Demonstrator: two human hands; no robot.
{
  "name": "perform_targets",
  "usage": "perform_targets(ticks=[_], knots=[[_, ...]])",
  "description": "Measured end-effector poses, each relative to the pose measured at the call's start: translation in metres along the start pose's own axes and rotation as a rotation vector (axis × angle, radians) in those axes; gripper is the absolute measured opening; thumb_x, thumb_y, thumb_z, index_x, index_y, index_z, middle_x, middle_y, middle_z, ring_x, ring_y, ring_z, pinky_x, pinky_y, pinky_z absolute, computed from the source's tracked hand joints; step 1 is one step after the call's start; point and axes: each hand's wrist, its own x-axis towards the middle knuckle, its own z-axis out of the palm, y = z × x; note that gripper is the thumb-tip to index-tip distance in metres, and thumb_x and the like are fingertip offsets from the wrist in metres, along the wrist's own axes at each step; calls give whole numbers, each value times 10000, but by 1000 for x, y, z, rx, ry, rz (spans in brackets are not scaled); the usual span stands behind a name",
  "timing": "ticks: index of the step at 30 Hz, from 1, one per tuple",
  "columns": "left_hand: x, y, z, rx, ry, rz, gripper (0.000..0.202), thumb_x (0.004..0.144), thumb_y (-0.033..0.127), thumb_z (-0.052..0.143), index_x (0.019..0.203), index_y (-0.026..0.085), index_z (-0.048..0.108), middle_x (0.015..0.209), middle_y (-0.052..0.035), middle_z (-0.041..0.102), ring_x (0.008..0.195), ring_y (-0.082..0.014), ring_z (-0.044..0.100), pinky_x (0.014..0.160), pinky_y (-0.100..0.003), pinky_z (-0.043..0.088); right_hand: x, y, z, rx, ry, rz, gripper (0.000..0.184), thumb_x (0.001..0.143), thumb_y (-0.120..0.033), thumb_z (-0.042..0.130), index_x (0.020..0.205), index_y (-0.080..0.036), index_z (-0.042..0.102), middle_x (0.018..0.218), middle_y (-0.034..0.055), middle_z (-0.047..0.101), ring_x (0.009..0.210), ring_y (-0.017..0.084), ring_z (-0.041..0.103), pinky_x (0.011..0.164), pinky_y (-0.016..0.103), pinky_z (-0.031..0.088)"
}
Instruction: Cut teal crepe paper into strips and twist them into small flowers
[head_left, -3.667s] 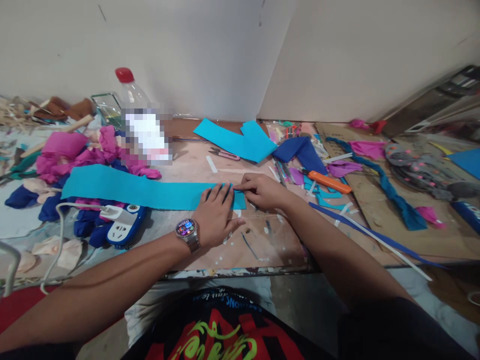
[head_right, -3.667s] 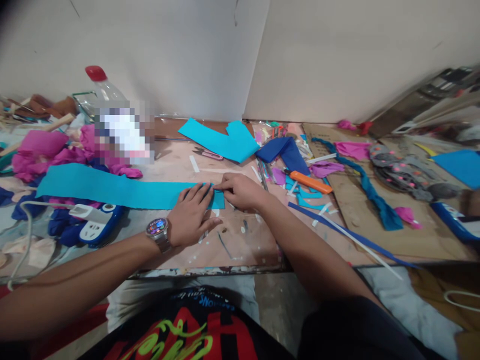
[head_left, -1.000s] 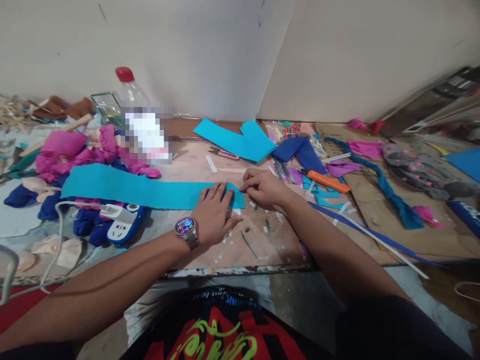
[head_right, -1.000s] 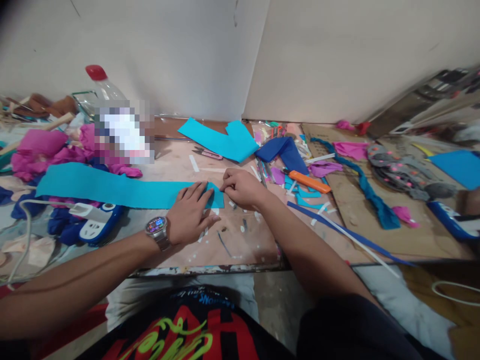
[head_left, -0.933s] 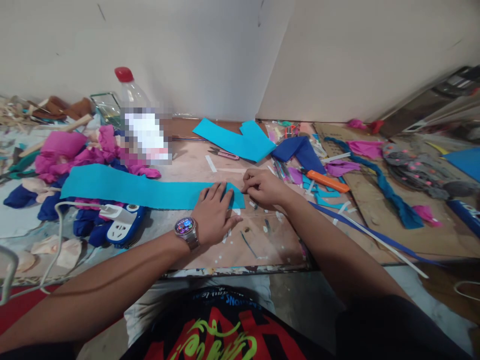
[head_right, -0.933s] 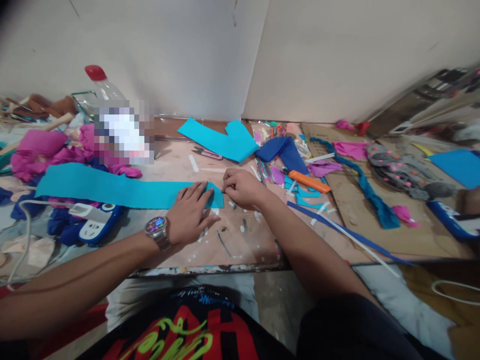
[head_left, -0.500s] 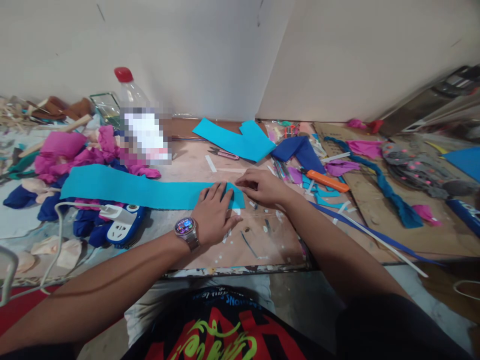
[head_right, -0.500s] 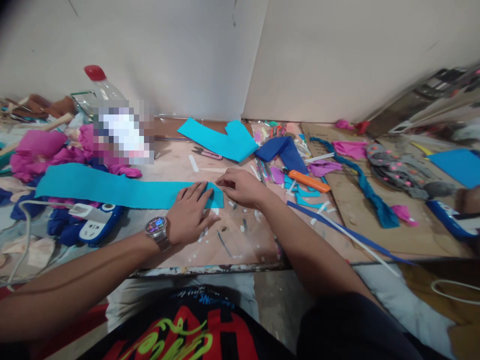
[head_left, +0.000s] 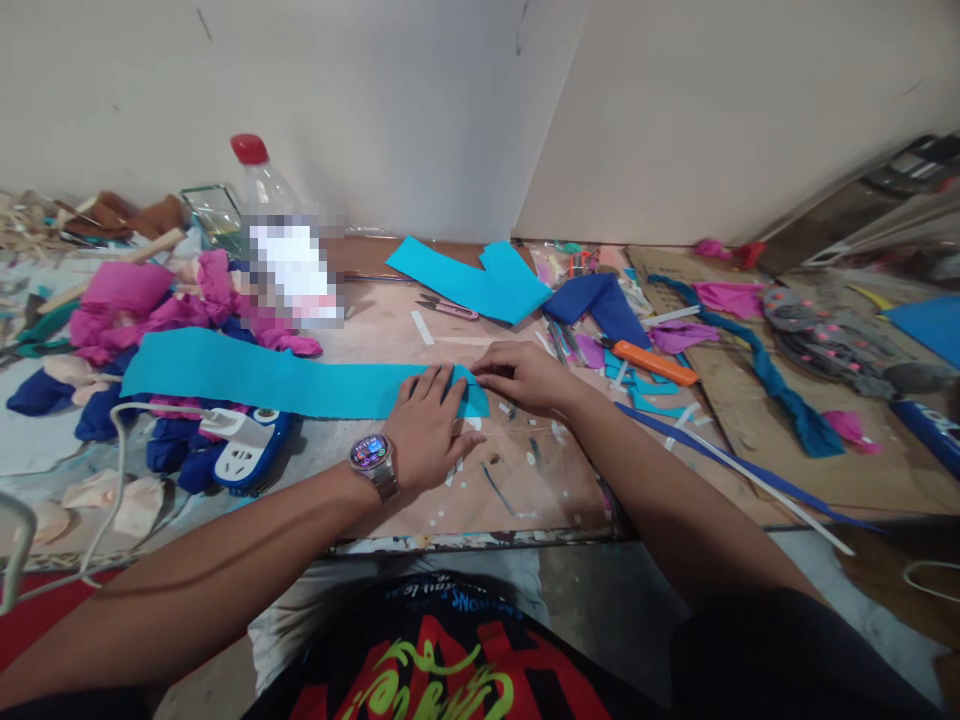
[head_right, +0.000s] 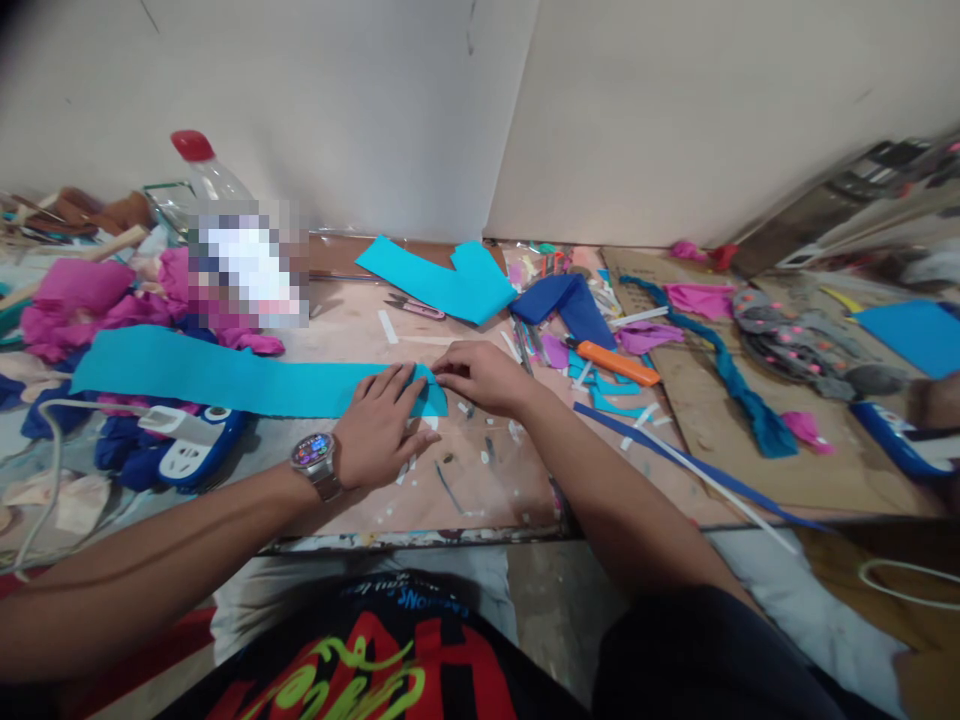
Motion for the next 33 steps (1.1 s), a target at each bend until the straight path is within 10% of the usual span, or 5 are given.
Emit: perform_targets(ticks=[33], knots=[[0, 0, -1, 9, -6, -2, 760, 1023, 623, 448, 1574, 100, 446, 1689, -218, 367, 1571, -394, 312, 1240, -580, 298, 1, -9, 23, 179, 120, 274, 277, 840, -327, 740, 1044, -153, 808, 736, 25, 726, 646, 151, 613, 626, 264, 473]])
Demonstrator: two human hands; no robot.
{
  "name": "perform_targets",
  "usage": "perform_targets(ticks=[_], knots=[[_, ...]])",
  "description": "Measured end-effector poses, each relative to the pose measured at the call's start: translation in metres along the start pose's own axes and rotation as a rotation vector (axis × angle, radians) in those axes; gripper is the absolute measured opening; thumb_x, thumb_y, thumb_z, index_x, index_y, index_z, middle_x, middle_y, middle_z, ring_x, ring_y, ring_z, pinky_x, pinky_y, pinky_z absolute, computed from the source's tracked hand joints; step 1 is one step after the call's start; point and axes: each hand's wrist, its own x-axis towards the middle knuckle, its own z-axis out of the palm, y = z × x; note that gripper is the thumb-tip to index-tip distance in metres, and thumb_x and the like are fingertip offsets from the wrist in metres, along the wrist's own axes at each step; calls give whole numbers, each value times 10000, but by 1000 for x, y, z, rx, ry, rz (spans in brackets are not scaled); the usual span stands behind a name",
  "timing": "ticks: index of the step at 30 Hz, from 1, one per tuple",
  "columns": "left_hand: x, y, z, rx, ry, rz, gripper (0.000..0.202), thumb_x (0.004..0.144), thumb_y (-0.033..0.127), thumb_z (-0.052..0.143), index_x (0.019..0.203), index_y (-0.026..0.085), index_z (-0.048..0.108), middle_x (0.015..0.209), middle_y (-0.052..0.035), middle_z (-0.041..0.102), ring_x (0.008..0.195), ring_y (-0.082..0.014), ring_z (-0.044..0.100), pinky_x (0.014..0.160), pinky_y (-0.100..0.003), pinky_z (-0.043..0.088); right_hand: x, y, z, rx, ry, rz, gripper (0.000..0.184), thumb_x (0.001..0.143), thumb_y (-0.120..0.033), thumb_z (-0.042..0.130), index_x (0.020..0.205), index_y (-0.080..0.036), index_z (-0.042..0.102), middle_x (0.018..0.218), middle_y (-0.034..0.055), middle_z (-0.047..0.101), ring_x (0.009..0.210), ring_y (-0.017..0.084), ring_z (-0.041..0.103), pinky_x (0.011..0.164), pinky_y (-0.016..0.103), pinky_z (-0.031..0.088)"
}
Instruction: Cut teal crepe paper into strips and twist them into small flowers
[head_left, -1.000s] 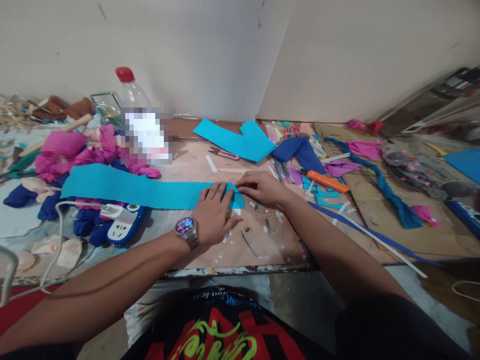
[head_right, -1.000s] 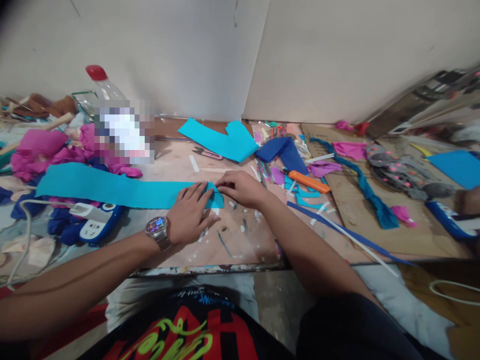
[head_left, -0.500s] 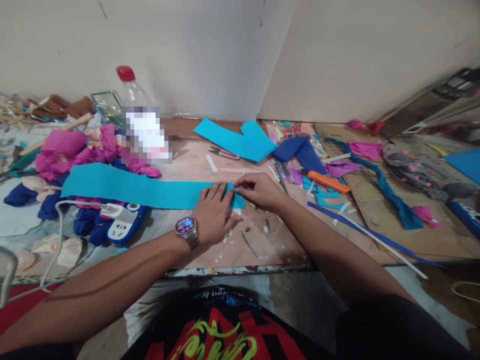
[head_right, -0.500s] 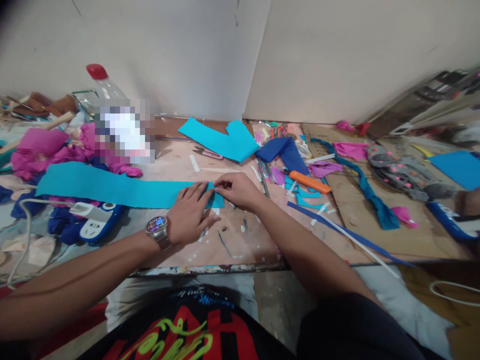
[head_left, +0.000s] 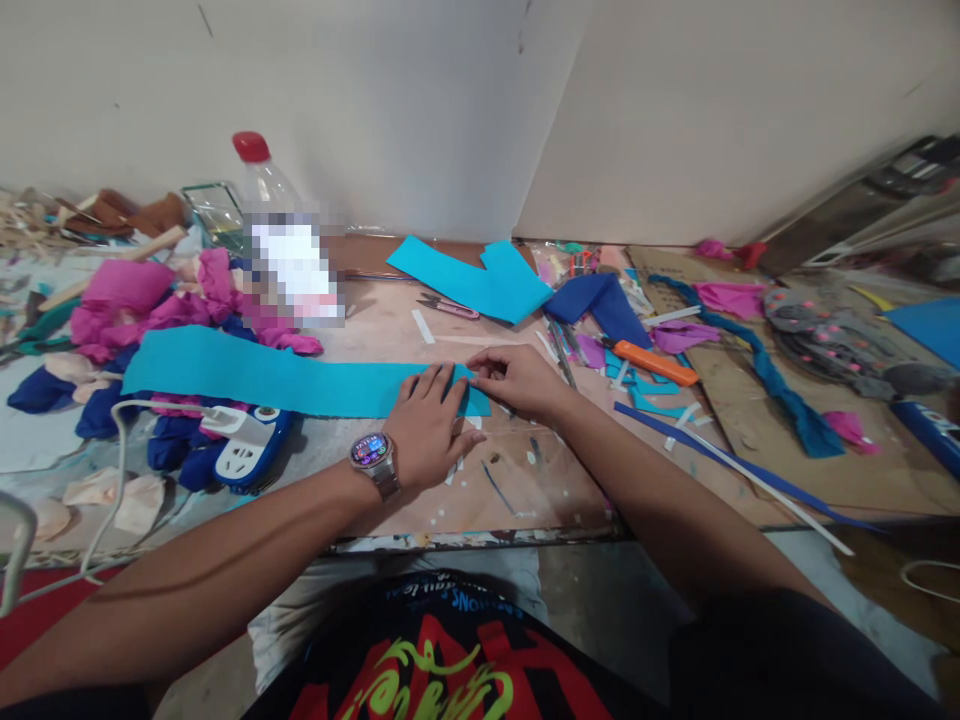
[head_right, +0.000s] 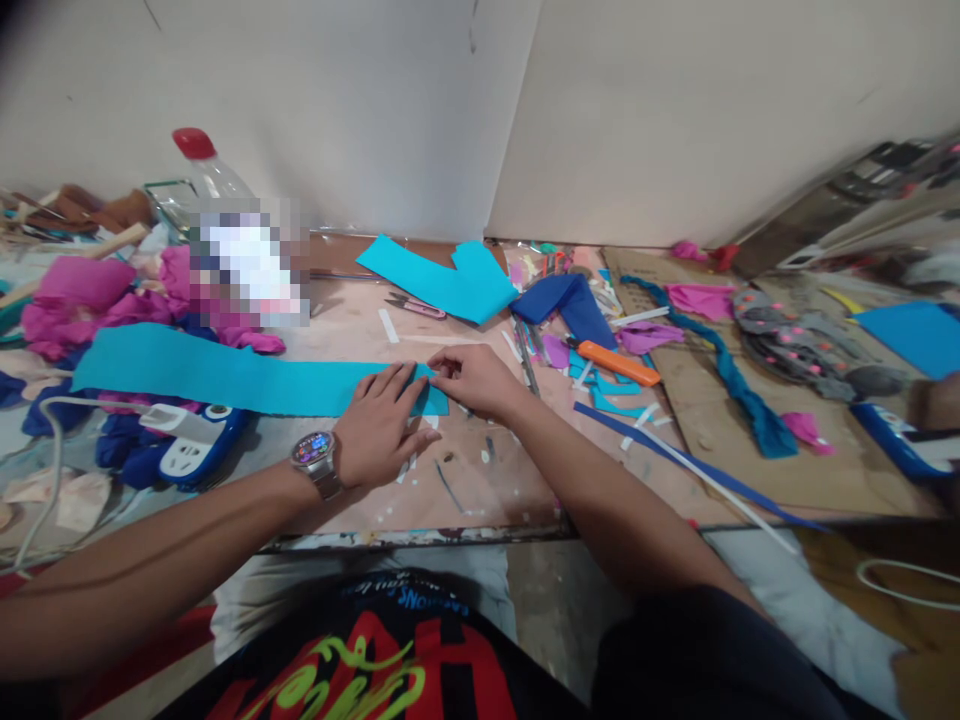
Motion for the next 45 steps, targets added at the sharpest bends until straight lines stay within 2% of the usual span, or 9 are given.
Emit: perform_targets(ticks=[12, 18, 24, 28, 37, 45], knots=[[0, -1, 2, -1, 5, -2, 770, 1018, 627, 455, 1580, 100, 442, 1693, -215, 360, 1572, -391, 304, 1244, -579, 294, 1, -2, -1, 67, -27, 74, 365, 804, -325, 734, 1095, -121, 814, 727, 34, 725, 600, 144, 597, 574, 261, 473], [-1, 0, 1, 11, 9, -18, 749, 1015, 631, 449, 1577, 135, 451, 1708, -196, 339, 1578, -384, 293, 1239, -586, 292, 2, 3, 0, 55, -43, 21, 270, 802, -294, 721, 1006, -165, 842, 780, 40, 765, 668, 162, 651, 607, 255, 494], [-1, -1, 0, 2, 1, -37, 703, 1009, 598, 481, 1567, 171, 471, 1726, -170, 311, 1585, -381, 268, 1236, -602, 275, 1, 1, 2, -33, 13, -35, 258, 846, -373, 753, 983, -170, 835, 836, 58, 785, 703, 172, 666, 643, 269, 499], [1, -2, -1, -7, -6, -37, 697, 1008, 584, 482, 1573, 177, 460, 1723, -163, 313, 1584, -381, 251, 1232, -608, 266, 2, -1, 4, -128, 40, -22, 162, 862, -303, 742, 921, -176, 824, 779, 42, 775, 679, 167, 655, 632, 267, 463], [-1, 1, -6, -13, 28, -35, 622, 1007, 543, 490, 1494, 157, 529, 1531, -195, 494, 1414, -399, 413, 1162, -581, 336, 2, -3, 7, -213, 73, -49, 64, 841, -200, 722, 841, -181, 783, 746, 29, 750, 667, 157, 638, 627, 261, 430], [0, 0, -6, -31, 46, -21, 604, 1002, 531, 501, 1489, 175, 518, 1561, -163, 497, 1412, -370, 429, 1153, -585, 319, 1, -2, 7, -202, 55, -122, 89, 841, -183, 719, 893, -178, 791, 799, 38, 761, 690, 155, 641, 670, 264, 453]])
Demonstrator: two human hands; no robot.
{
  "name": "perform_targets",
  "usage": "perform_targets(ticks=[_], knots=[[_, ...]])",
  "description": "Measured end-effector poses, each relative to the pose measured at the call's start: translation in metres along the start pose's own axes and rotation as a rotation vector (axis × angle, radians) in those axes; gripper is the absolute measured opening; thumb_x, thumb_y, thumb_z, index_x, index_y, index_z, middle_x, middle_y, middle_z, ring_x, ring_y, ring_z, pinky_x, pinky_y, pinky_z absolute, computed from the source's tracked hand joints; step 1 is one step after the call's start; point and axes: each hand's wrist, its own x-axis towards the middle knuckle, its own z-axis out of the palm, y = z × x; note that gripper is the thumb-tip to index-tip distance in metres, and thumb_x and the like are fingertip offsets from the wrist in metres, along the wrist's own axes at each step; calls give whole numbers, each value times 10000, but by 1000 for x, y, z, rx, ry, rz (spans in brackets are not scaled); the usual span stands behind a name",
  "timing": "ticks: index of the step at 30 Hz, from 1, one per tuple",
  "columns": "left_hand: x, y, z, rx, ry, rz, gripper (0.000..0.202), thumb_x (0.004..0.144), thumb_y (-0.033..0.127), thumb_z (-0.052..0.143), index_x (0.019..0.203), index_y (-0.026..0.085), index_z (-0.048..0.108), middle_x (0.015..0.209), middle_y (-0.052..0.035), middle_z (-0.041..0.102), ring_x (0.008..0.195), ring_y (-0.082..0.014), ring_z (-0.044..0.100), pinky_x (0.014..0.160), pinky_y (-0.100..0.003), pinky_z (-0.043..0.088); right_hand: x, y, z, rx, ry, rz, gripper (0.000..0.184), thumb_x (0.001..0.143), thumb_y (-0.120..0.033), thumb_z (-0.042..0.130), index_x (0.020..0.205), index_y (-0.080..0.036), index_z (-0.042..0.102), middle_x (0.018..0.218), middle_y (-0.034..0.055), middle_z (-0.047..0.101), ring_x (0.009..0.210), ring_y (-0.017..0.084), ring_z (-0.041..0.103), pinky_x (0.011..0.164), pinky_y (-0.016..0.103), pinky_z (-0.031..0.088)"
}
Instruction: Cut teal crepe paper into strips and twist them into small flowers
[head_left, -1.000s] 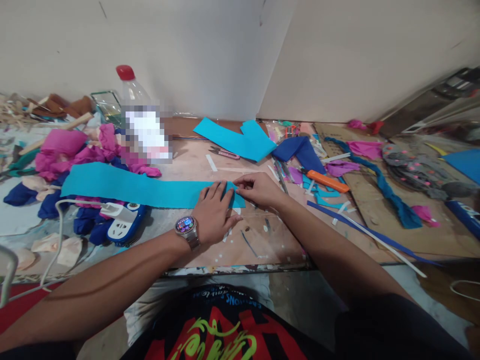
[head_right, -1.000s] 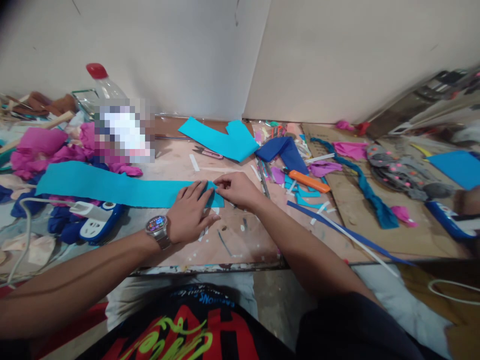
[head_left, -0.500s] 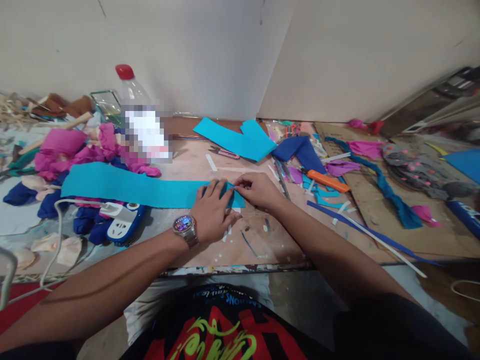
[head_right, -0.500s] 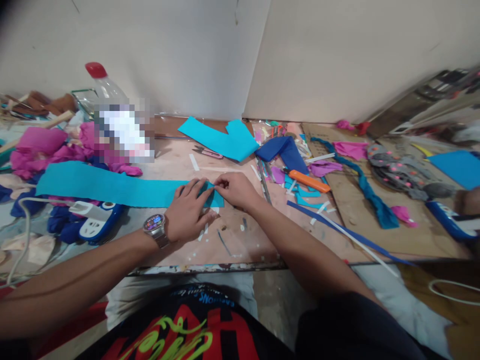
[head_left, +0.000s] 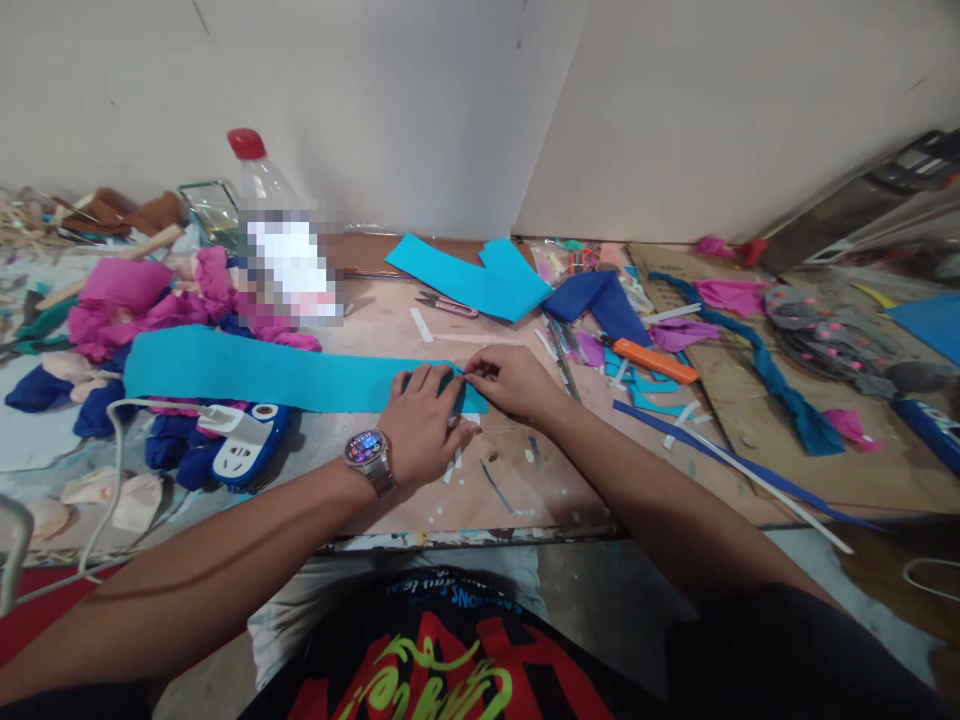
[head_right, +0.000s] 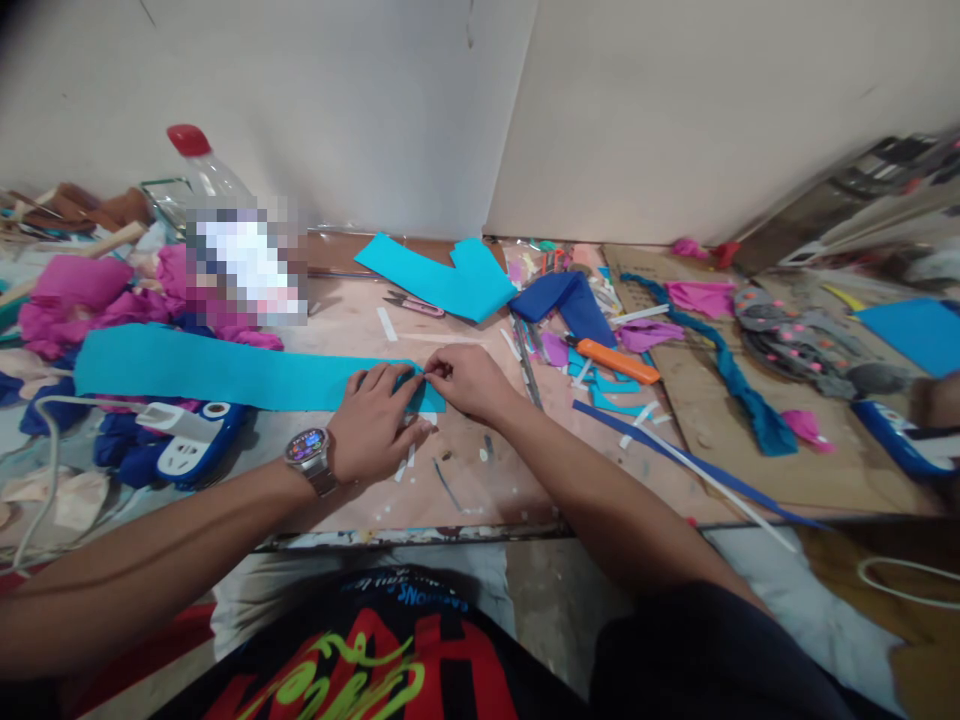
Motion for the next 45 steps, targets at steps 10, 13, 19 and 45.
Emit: perform_targets(ticks=[10, 13, 19, 45], knots=[[0, -1, -2, -11, 8, 0, 594, 1006, 521, 501, 1468, 147, 526, 1561, -160, 524, 1405, -360, 453, 1151, -577, 331, -3, -3, -4, 20, -21, -15, 165, 863, -193, 701, 980, -175, 816, 854, 53, 773, 741, 172, 663, 710, 278, 480], [1, -1, -2, -14, 1, -1, 608, 1006, 536, 499, 1474, 149, 522, 1570, -158, 521, 1407, -361, 453, 1151, -581, 330, -3, -2, -5, 22, -15, -45, 210, 890, -164, 646, 1003, -189, 821, 927, 69, 787, 818, 196, 693, 767, 299, 504], [2, -3, -2, -29, -1, -2, 601, 998, 521, 512, 1478, 161, 512, 1559, -156, 531, 1407, -359, 458, 1155, -583, 331, -2, -1, -7, 61, -30, -113, 295, 898, -114, 581, 1016, -207, 834, 996, 89, 781, 948, 229, 719, 892, 346, 542], [3, -6, 3, 3, 9, 4, 582, 994, 523, 519, 1493, 223, 522, 1604, -129, 489, 1468, -356, 407, 1159, -597, 313, -1, 4, -6, 113, -50, -12, 260, 909, -192, 632, 1087, -201, 821, 1042, 76, 820, 901, 214, 744, 815, 322, 556]])
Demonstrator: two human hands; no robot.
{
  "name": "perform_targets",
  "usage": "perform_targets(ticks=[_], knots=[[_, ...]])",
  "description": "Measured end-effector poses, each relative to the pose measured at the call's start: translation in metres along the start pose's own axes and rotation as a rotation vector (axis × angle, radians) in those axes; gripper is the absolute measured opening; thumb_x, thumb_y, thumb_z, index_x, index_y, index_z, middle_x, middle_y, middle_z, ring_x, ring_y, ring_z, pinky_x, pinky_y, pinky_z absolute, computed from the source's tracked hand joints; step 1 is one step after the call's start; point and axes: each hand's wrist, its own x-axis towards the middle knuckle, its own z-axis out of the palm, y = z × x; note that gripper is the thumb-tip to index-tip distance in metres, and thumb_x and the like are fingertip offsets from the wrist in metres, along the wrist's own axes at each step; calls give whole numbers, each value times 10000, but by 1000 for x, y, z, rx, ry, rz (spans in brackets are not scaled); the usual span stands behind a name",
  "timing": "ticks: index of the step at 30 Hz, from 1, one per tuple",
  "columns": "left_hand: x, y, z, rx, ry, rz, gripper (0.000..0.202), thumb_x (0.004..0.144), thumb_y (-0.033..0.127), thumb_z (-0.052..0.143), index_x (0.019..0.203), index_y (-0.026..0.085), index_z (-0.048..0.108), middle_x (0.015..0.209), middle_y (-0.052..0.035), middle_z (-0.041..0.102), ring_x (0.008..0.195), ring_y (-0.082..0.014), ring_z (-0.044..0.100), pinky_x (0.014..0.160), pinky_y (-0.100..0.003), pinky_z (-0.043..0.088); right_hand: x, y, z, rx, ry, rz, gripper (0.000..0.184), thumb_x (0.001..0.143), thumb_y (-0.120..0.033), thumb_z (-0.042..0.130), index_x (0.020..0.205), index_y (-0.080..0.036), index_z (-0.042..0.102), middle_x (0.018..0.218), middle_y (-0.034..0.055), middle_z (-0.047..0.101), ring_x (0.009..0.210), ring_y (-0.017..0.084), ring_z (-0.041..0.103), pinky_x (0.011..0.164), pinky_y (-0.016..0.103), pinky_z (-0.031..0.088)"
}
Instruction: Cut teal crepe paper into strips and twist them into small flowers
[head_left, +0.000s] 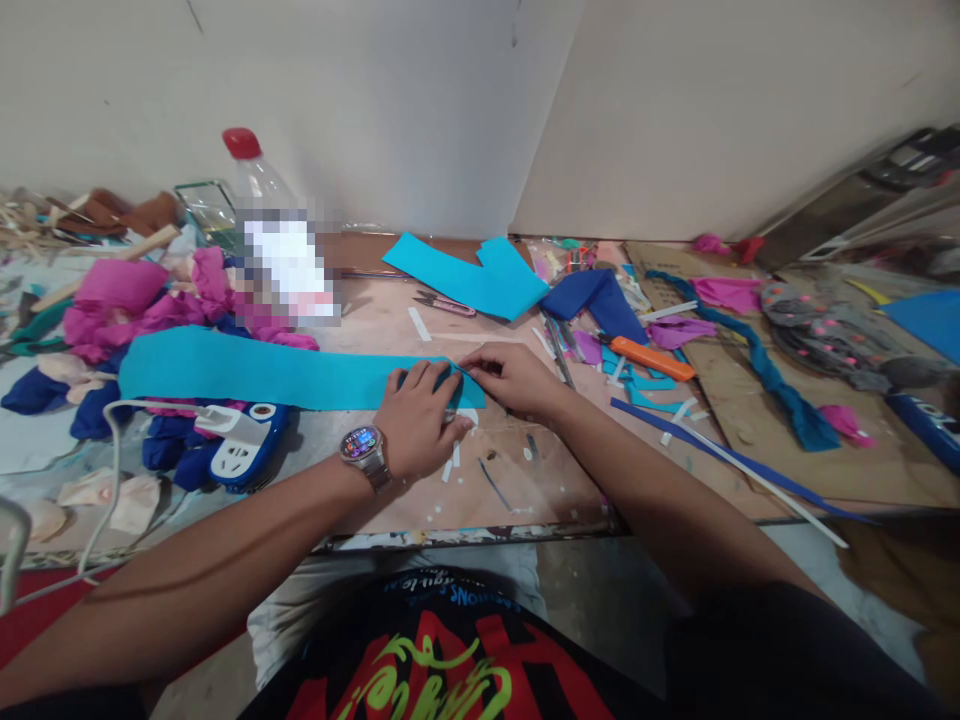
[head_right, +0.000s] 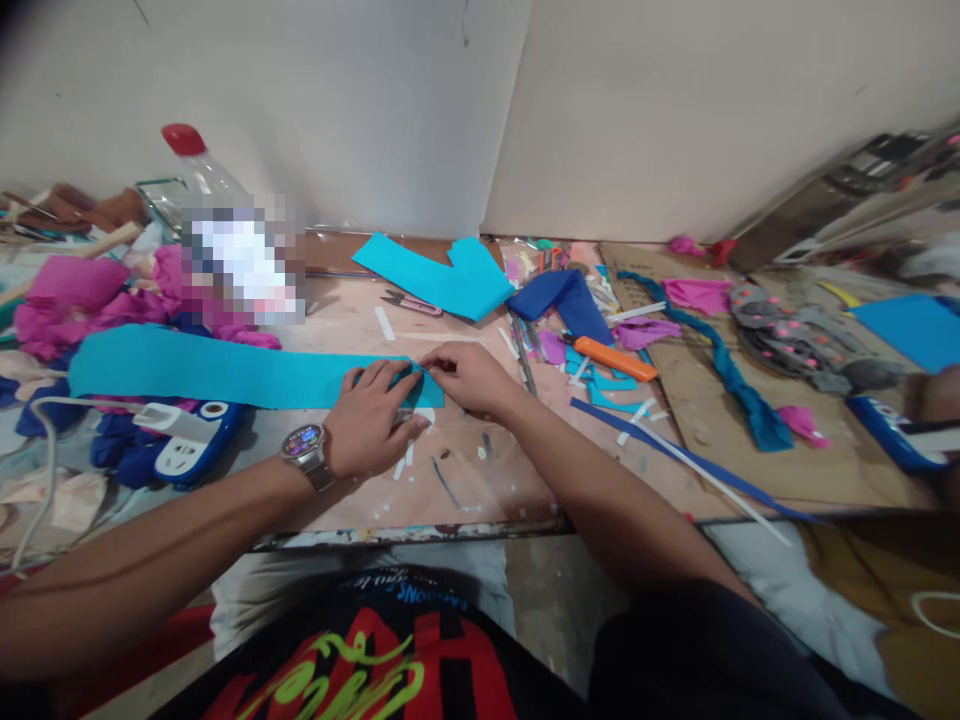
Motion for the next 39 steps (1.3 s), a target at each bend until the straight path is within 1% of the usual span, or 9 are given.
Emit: perform_targets(ticks=[5, 13, 16, 21, 28, 30, 34, 39], knots=[[1, 0, 0, 1, 9, 1, 585, 997, 530, 518, 1488, 212, 526, 1597, -123, 506, 1456, -353, 422, 1147, -598, 325, -1, 0, 0, 20, -11, 0, 274, 893, -205, 642, 1102, -207, 820, 976, 61, 811, 817, 189, 713, 747, 294, 530], [1, -1, -2, -23, 6, -5, 585, 1002, 530, 509, 1472, 181, 523, 1586, -129, 525, 1451, -345, 438, 1150, -590, 330, 0, 0, 2, 12, 2, -21, 274, 897, -228, 648, 1102, -187, 825, 933, 68, 797, 749, 172, 664, 721, 289, 505], [1, -1, -3, -28, 8, -8, 598, 1004, 525, 507, 1482, 167, 512, 1579, -138, 533, 1449, -343, 444, 1157, -586, 323, -1, 1, 3, -7, 13, -56, 262, 907, -219, 647, 1099, -184, 822, 918, 66, 789, 746, 167, 655, 711, 284, 495], [1, -2, -1, -33, 23, -8, 598, 1003, 528, 515, 1474, 161, 515, 1568, -142, 544, 1446, -341, 452, 1162, -576, 320, 0, 2, 2, -42, 9, -118, 254, 925, -213, 642, 1105, -200, 820, 927, 69, 771, 797, 186, 670, 733, 300, 498], [1, -3, -2, -35, 33, -7, 561, 997, 534, 530, 1413, 158, 543, 1557, -152, 543, 1430, -347, 465, 1152, -572, 337, 0, 2, 2, -55, -10, -157, 244, 934, -210, 640, 1102, -203, 818, 918, 68, 757, 811, 195, 670, 756, 314, 500], [1, -2, -3, -42, 36, -8, 530, 991, 522, 546, 1378, 159, 554, 1530, -150, 564, 1419, -348, 473, 1148, -572, 343, 0, 3, 2, -57, -11, -169, 242, 931, -206, 645, 1102, -203, 816, 921, 66, 754, 808, 190, 666, 759, 312, 499], [1, -1, -4, -58, 32, -12, 471, 979, 511, 572, 1303, 169, 569, 1461, -155, 606, 1384, -351, 499, 1134, -562, 362, 0, 3, 2, -61, -18, -169, 230, 929, -198, 654, 1098, -199, 810, 904, 57, 741, 777, 179, 647, 740, 302, 487], [1, -1, -4, -50, 45, -16, 471, 966, 509, 595, 1275, 155, 578, 1454, -172, 596, 1361, -361, 502, 1125, -549, 383, -1, 1, 2, -69, -29, -173, 228, 919, -181, 664, 1100, -193, 802, 875, 47, 721, 754, 171, 630, 722, 296, 474]])
